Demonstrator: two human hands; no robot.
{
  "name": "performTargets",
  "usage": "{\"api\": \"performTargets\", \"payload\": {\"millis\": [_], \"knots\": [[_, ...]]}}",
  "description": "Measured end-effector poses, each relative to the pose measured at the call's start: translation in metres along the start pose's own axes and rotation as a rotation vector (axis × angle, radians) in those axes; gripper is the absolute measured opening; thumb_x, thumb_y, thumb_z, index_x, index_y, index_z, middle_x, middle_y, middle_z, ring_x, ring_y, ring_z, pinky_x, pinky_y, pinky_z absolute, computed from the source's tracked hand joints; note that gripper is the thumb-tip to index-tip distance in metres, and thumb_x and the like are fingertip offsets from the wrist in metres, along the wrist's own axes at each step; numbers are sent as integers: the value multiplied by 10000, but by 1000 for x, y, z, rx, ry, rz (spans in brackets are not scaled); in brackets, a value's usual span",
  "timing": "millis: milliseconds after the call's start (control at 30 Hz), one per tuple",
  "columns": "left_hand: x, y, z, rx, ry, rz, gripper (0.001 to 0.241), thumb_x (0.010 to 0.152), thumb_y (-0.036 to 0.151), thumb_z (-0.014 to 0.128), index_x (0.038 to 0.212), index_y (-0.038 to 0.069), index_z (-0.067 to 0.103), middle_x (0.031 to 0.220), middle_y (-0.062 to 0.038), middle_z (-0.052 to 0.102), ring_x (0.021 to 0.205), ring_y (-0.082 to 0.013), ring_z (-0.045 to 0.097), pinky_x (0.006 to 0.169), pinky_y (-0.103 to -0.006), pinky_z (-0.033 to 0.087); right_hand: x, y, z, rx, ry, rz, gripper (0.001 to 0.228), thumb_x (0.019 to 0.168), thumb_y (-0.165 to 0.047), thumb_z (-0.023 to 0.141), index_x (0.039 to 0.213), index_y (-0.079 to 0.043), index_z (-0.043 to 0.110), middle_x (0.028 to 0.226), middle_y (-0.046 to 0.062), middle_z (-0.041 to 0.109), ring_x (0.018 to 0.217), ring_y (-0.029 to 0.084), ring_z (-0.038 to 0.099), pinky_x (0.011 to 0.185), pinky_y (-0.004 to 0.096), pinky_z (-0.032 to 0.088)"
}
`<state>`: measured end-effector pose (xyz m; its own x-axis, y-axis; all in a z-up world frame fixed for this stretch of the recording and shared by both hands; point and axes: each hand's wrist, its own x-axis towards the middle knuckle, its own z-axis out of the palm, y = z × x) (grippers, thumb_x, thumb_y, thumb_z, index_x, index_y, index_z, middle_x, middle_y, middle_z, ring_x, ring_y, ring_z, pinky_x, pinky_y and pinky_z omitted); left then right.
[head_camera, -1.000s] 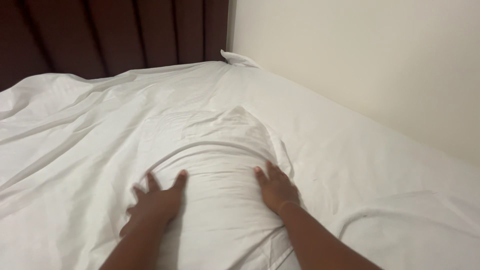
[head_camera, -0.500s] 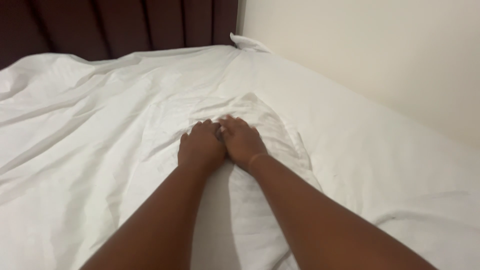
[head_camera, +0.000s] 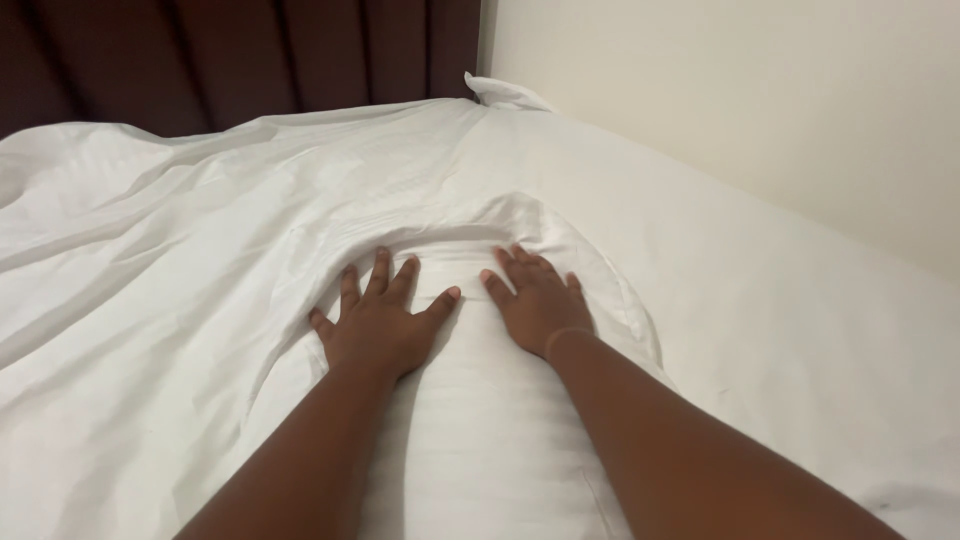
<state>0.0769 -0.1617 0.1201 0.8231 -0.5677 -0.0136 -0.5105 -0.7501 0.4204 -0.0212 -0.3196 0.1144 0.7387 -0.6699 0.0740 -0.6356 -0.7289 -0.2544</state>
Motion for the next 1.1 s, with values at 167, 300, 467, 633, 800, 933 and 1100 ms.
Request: {"api": "performTargets", "payload": {"millis": [167,300,467,633,800,933,1100], "knots": [[7,-4,4,-83,77,-59,915,808,834,434,1593,408,237,1715,94,33,1585,-244,5,1195,-711,49,17,26,10,88,44,94,715,977,-674,273,1613,-349,256,1716,-128,161,1576,117,151,1268,472,136],[-2,-5,5,-131,124,-145,922,816,827,426,1592,383,202,1711,45,11,1564,-324,14,1147,-753,78,15,48,16,242,23,276,835,937,-750,272,1631,-288,235,1692,-32,255,1552,203,249,1251,429,232],[-34,-4,2,-112,43,-135,913,829,813,409,1604,395,165,1713,24,10,1561,-334,42,1144,-774,93,16,82,26,184,-8,357,911,922,-798,212,1613,-211,307,1663,65,338,1523,287,337,1239,436,272],[-76,-6,0,-77,14,-145,849,851,798,410,1589,432,204,1710,1,53,1568,-351,55,1162,-757,72,38,58,22,67,455,343,669,1001,-559,495,1439,-61,585,1437,158,616,1352,340,552,1138,442,413],[-101,-5,-5,-9,-12,-119,881,839,800,396,1621,468,164,1714,9,29,1548,-346,23,1169,-720,21,33,-55,1,182,640,-381,488,986,-463,535,1336,-147,662,1451,81,590,1411,286,470,1185,508,307],[-110,-7,-14,74,-153,-163,913,853,843,372,1630,445,104,1691,-7,-8,1554,-344,2,1194,-685,19,13,-88,2,-39,110,-344,596,986,-617,378,1492,-313,464,1625,-22,336,1515,214,241,1211,557,148],[-87,-4,-31,156,-143,-106,826,915,701,424,1607,329,169,1704,-18,77,1561,-354,86,1183,-688,101,14,-76,19,-14,126,-237,644,993,-637,315,1562,-339,358,1668,-41,268,1539,187,212,1238,533,118]]}}
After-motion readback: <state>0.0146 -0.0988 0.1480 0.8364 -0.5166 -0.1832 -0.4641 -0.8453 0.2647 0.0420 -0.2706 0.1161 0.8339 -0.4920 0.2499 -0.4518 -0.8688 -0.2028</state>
